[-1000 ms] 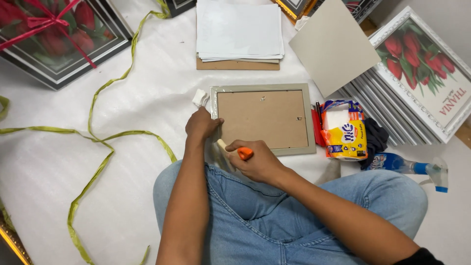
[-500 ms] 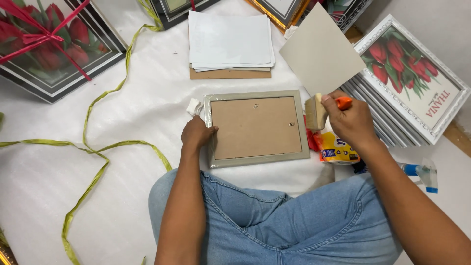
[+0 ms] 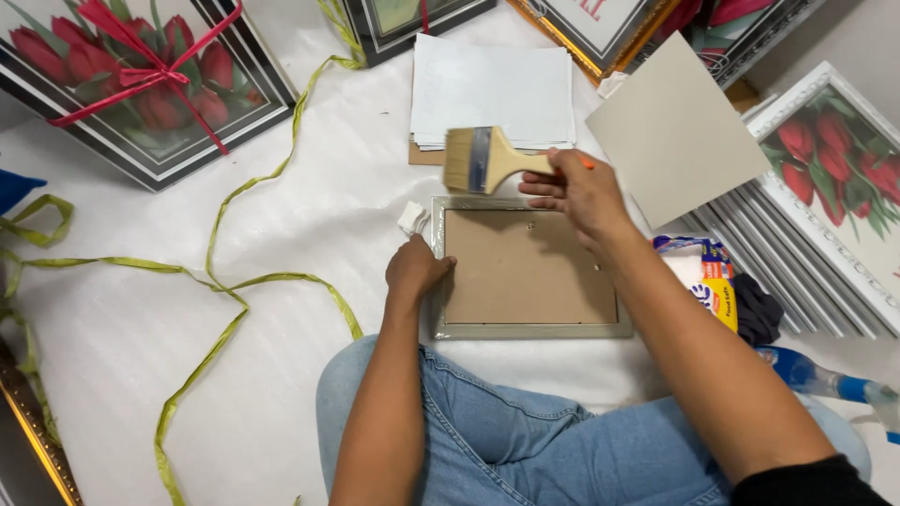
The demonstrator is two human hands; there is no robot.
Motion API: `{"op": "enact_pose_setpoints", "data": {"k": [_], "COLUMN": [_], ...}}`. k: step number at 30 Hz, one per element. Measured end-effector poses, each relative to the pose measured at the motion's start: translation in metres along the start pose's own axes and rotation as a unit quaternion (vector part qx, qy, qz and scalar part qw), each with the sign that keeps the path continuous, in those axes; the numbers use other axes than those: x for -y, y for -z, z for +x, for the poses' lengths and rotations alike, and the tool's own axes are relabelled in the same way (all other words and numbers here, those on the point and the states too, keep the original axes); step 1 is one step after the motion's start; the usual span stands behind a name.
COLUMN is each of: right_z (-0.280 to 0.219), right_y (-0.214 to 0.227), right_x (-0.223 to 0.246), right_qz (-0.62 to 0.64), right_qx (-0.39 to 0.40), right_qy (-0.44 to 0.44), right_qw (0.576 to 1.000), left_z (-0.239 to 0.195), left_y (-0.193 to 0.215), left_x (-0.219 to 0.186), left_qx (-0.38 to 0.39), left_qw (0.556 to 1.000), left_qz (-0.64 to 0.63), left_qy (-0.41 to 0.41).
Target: The person sits on the floor assembling a picture frame. They place a white paper sheet into the open frame, lay the cardboard backing board over it, brush along the frame edges, press the backing into place, wipe the frame with a cloth, and turn the frame over to check the back.
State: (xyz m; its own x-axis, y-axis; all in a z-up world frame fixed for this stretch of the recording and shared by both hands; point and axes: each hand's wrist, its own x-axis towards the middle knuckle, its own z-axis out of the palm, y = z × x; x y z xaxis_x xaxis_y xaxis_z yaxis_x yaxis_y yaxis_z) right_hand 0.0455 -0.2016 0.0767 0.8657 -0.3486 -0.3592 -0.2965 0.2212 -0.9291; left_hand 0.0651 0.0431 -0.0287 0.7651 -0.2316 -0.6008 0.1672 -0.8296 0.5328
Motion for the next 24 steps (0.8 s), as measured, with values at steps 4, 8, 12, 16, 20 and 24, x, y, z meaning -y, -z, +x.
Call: {"op": "enact_pose_setpoints", "data": {"k": [4, 8, 12, 16, 20, 24], "right_z": [0.02, 0.01, -0.003, -0.004, -0.028, -0.044], "right_y": [-0.078, -0.152, -0.203, -0.206, -0.152, -0.043], "right_x": [-0.039, -0.071, -0.096, -0.118, -0.084, -0.042], "right_qz": [0.14, 0.291, 0.286, 0.132, -0.025, -0.21], "right_qx": [0.04, 0.097, 0.176, 0.223, 0.215, 0.129], "right_qy": [-0.101, -0.208, -0.282, -0.272, -0.14, -0.054], "right_qw": [0.984, 0.929, 0.899, 0.927, 0.966, 0.967], "left_z": [0.0, 0.036, 0.07, 0.081, 0.087, 0.037], "left_y": [0.002, -0.031, -0.056, -0.059, -0.072, -0.023], "left_x": [0.001, 0.032, 0.072, 0.097, 0.09, 0.025], "left_qx": [0.0, -0.016, -0.03, -0.032, -0.029, -0.012], "left_qw": [1.0, 1.0, 0.999, 0.998, 0.996, 0.999], "left_qz": [-0.011, 0.009, 0.036, 0.055, 0.085, 0.042], "left_qy": [0.008, -0.016, -0.005, 0.008, 0.005, -0.003]}}
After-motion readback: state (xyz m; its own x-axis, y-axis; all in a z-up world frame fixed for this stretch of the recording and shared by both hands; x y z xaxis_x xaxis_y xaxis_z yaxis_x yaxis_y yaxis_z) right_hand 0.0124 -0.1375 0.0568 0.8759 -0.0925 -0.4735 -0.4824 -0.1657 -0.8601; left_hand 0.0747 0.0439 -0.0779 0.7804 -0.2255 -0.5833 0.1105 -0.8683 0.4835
